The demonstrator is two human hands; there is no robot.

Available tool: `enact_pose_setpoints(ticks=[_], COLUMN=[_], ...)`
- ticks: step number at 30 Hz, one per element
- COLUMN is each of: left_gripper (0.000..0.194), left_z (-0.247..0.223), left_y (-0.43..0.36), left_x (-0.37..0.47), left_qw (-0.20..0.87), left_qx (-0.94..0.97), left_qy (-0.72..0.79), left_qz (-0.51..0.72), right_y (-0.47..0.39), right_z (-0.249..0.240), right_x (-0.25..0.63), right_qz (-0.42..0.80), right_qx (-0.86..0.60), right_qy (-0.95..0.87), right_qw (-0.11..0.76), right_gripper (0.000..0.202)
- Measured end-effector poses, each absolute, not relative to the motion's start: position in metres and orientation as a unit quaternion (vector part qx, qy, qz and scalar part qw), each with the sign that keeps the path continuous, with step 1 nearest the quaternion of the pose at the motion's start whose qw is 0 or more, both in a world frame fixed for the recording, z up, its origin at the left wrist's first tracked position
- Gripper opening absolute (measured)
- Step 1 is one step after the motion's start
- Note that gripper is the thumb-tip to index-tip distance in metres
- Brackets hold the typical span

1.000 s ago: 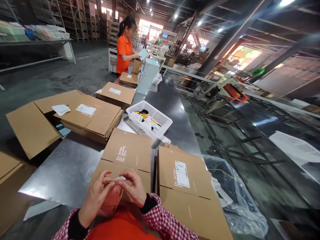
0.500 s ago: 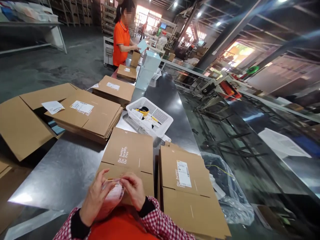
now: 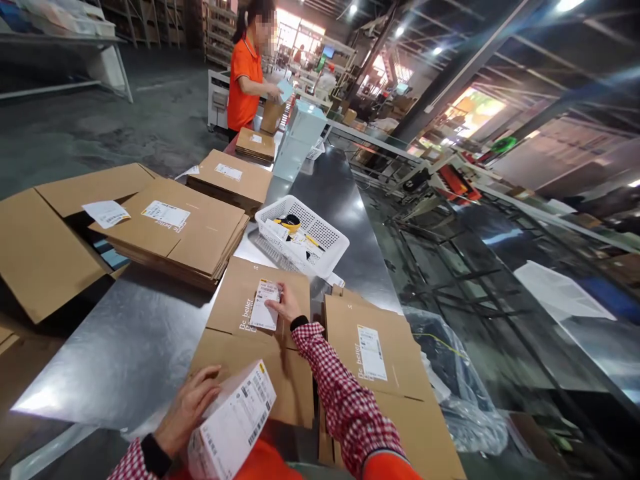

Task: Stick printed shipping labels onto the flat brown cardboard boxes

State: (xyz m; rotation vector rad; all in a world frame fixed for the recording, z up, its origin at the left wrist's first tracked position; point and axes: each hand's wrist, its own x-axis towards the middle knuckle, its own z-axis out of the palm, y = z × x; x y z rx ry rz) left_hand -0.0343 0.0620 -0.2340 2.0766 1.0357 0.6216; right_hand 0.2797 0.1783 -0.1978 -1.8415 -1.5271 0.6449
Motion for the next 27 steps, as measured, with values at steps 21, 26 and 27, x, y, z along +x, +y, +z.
enact_pose_setpoints(ticks=[21, 26, 27], left_gripper=[0.051, 0.055, 0.056], left_z=[-0.260, -0.275, -0.278], left_y=[0.067, 0.079, 0.084], left_x=[-0.035, -0.041, -0.044], left_qw=[0.380, 0.352, 0.343], left_qx=[0.718, 0.698, 0.694], left_qy=[0.499, 0.537, 0.548], left_qz=[0.301, 0.317, 0.318], right_y=[0.136, 0.091, 0.089], right_z=[-0.212, -0.230, -0.233], right_x=[0.301, 0.296, 0.292], right_qz=[0.114, 0.125, 0.123], right_qx=[-0.889, -0.887, -0.887], right_qy=[-0.400, -0.376, -0.371], right_qw=[0.190, 0.236, 0.246], right_gripper=[0.059, 0.047, 0.048])
